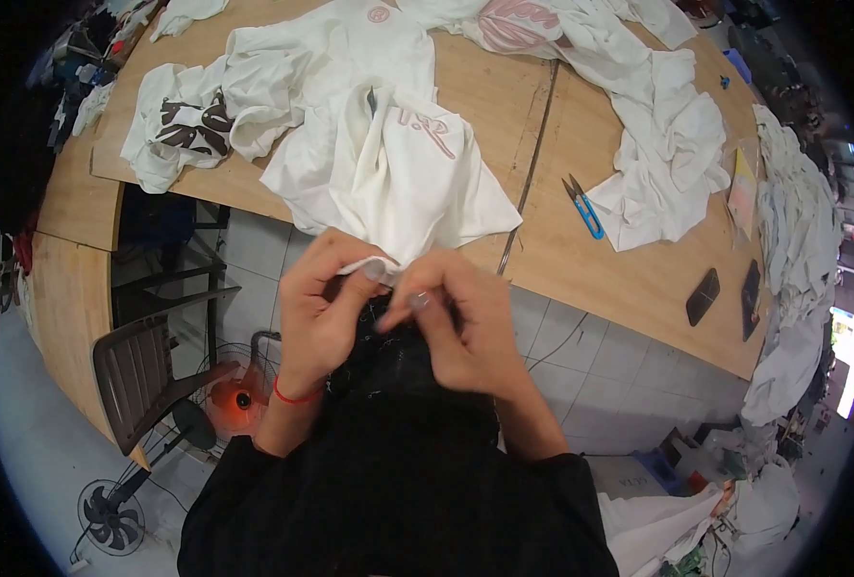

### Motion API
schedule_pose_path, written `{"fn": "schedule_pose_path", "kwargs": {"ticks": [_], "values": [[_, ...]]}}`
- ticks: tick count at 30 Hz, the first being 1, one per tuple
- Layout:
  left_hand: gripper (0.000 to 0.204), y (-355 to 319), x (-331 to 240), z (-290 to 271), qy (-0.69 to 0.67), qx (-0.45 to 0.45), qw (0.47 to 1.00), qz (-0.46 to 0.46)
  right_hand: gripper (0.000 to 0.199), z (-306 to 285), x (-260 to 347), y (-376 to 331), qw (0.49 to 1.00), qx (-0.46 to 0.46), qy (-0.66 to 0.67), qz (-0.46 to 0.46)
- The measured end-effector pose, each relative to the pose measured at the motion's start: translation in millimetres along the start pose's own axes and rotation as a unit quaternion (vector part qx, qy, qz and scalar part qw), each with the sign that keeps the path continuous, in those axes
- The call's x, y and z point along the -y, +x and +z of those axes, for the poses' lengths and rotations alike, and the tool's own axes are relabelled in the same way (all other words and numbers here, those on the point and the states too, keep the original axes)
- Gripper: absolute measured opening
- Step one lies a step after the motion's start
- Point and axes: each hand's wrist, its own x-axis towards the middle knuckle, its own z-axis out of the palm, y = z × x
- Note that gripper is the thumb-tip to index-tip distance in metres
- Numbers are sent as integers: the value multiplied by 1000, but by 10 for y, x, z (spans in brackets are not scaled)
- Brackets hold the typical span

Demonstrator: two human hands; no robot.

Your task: Trimming loose threads from white t-shirts using thread nippers in a factory setting.

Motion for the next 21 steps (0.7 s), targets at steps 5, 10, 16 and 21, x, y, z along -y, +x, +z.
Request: {"fn": "schedule_pose_path", "kwargs": {"ticks": [5, 10, 16, 21], "values": [[11, 47, -95, -275, -36, -134, 990, 31, 11, -1030, -845, -67, 918, -105, -334, 185], [11, 96, -99, -176, -101, -74, 992, -30, 28, -514, -522, -72, 954, -131, -268, 35], [12, 55, -136, -46, -132, -10, 990, -47, 30, 88, -89, 188, 982, -29, -169, -73], [11, 25, -39, -44, -97, -65, 993, -10, 18, 123, -168, 193, 978, -31, -173, -110]]}}
